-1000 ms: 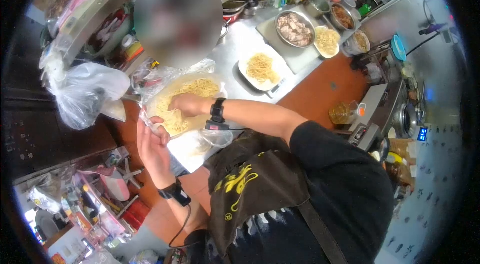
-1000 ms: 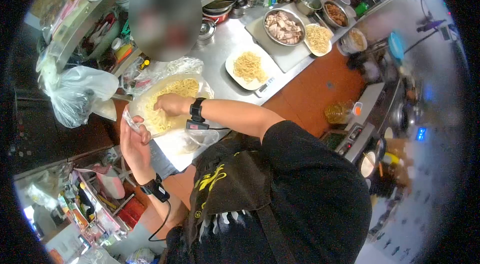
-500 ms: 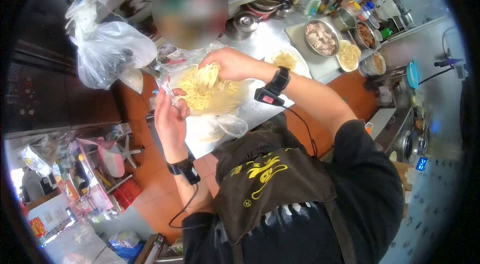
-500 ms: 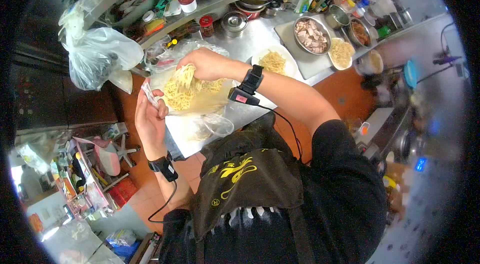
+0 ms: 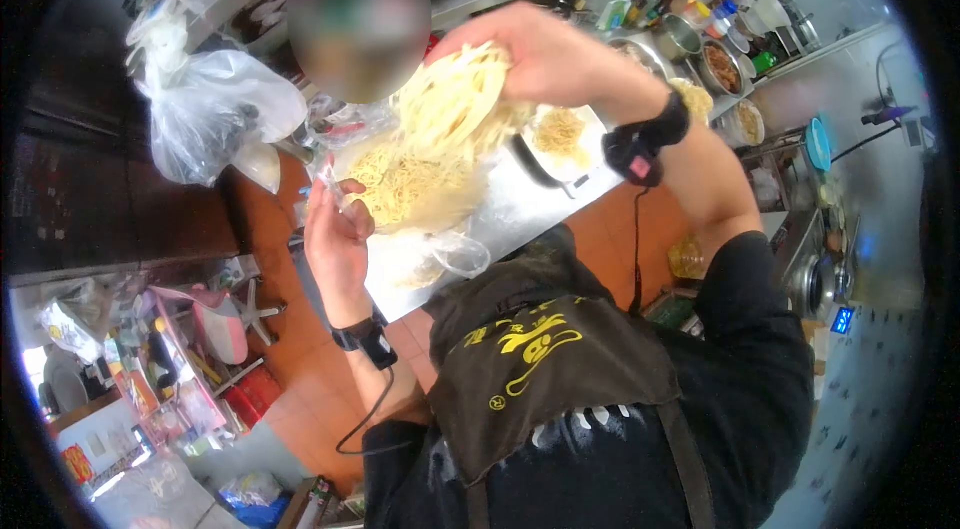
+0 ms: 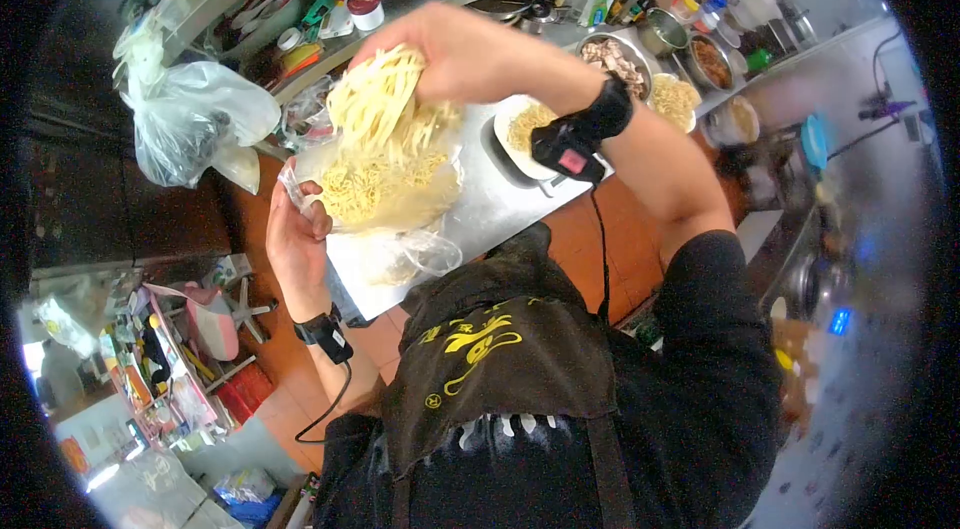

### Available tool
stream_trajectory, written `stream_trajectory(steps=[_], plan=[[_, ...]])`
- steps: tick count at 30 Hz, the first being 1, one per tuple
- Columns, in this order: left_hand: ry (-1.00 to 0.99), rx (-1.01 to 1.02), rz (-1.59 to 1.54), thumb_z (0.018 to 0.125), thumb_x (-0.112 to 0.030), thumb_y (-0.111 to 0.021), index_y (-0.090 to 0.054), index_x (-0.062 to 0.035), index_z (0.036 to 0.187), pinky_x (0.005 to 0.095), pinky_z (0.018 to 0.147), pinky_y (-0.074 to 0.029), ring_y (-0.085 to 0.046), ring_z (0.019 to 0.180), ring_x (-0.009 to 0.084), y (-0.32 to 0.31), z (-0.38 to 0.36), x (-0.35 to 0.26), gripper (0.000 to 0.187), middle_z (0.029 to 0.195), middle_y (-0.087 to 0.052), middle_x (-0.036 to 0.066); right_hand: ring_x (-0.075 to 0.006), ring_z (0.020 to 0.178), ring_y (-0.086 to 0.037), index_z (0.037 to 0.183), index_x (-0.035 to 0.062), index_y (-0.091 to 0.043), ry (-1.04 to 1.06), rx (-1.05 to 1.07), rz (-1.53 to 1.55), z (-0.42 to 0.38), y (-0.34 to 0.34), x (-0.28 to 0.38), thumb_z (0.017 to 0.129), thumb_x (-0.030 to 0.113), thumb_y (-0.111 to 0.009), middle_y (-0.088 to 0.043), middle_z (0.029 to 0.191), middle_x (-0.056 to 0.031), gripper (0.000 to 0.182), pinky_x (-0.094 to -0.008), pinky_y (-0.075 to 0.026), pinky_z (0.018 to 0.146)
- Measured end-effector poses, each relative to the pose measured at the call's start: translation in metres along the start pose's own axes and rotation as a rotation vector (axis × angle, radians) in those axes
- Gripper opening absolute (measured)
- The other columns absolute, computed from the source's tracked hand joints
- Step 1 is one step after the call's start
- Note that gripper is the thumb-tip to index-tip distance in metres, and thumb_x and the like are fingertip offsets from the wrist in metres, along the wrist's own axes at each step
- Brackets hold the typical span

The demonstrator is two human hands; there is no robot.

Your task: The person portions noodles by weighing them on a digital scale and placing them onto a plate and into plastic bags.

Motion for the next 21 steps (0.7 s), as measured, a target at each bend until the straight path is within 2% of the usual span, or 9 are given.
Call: stream_trajectory(steps=[1,2,6,7,8,10,14,16,21], plan=[[0.0,-0.002,-0.005,0.104,-0.022,-0.046,-0.04,-0.0046,0.149,0.0229,0.058,-0.035,-0.045,0.066,0.0098,0.0,0.0,0.001,0.049,0.104,-0.061,0.007,-0.0102,0.103,-0.065,0.116,-0.0017,-0.069,-0.027,-0.032,0.084,-0.008,0.012,0.008,0.072,-0.016,-0.061,-0.074,0.108,-0.0048,0.047,-0.0266,-0.051,0.094],[0.009,0.008,-0.008,0.104,-0.022,-0.046,-0.04,-0.0046,0.149,0.0229,0.058,-0.035,-0.045,0.066,0.0098,-0.002,0.0,0.002,0.049,0.104,-0.061,0.007,-0.0144,0.104,-0.068,0.125,0.001,-0.066,0.027,-0.028,-0.01,-0.016,0.03,0.011,0.088,0.008,-0.075,-0.072,0.115,-0.0084,0.039,-0.0285,-0.055,0.092],[-0.021,-0.102,0.127,0.101,-0.034,-0.052,-0.042,-0.0065,0.149,0.0209,0.054,-0.031,-0.04,0.062,0.0078,-0.009,0.0,0.002,0.056,0.102,-0.06,0.003,-0.0133,0.104,-0.068,0.132,0.0013,-0.061,0.083,-0.128,-0.198,-0.057,0.096,0.038,0.09,0.009,-0.074,-0.072,0.116,-0.0079,0.044,-0.028,-0.055,0.091],[-0.018,-0.095,0.144,0.102,-0.034,-0.051,-0.042,-0.0068,0.15,0.0208,0.054,-0.031,-0.04,0.061,0.0074,-0.012,0.0,0.0,0.056,0.101,-0.06,0.002,-0.0172,0.111,-0.066,0.127,0.0035,-0.066,0.043,-0.114,0.2,-0.065,0.105,0.051,0.085,0.004,-0.078,-0.07,0.121,-0.0104,0.044,-0.0288,-0.051,0.098],[-0.015,-0.087,0.16,0.102,-0.034,-0.051,-0.042,-0.0071,0.15,0.0207,0.054,-0.031,-0.039,0.061,0.0071,-0.012,0.0,0.001,0.056,0.1,-0.06,0.002,-0.0164,0.104,-0.068,0.124,-0.002,-0.066,-0.064,-0.269,-0.006,-0.075,0.112,0.066,0.081,0.003,-0.08,-0.072,0.113,-0.0092,0.045,-0.0286,-0.052,0.094],[0.018,-0.129,0.118,0.104,-0.032,-0.048,-0.038,-0.0065,0.152,0.0213,0.054,-0.03,-0.038,0.06,0.0059,-0.01,0.003,0.002,0.055,0.099,-0.06,0.002,-0.0159,0.105,-0.067,0.12,-0.0035,-0.067,0.038,-0.226,0.089,-0.091,0.132,0.06,0.082,0.003,-0.08,-0.071,0.113,-0.0091,0.041,-0.0282,-0.052,0.093],[0.038,-0.081,0.094,0.106,-0.029,-0.044,-0.034,-0.0048,0.153,0.0211,0.054,-0.03,-0.039,0.06,0.0065,-0.014,0.003,0.002,0.053,0.101,-0.061,0.005,-0.0159,0.098,-0.07,0.118,-0.0032,-0.069,0.119,-0.322,0.035,-0.129,0.152,0.01,0.083,0.003,-0.078,-0.073,0.108,-0.0106,0.037,-0.0284,-0.055,0.087],[0.014,-0.136,0.124,0.107,-0.029,-0.042,-0.035,-0.0055,0.152,0.0212,0.054,-0.03,-0.04,0.061,0.007,-0.01,0.002,0.004,0.051,0.102,-0.061,0.006,-0.0124,0.104,-0.067,0.125,0.001,-0.066,-0.073,-0.294,-0.095,-0.145,0.148,-0.026,0.086,-0.005,-0.068,-0.073,0.113,-0.0057,0.04,-0.028,-0.052,0.095],[0.009,-0.154,0.141,0.107,-0.028,-0.041,-0.036,-0.0053,0.152,0.0215,0.053,-0.031,-0.038,0.061,0.0072,-0.011,0.0,0.005,0.05,0.104,-0.061,0.007,-0.0124,0.1,-0.068,0.121,0.0034,-0.068,-0.326,-0.427,0.006,-0.187,0.132,-0.152,0.082,-0.004,-0.067,-0.074,0.109,-0.0058,0.04,-0.0284,-0.053,0.091]])
Point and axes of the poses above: each hand's wrist, its own z-axis towards the middle knuckle, its own y-axis out of the back of the hand, x = y × z, the point moved 3 cm from there along z, towards the middle knuckle
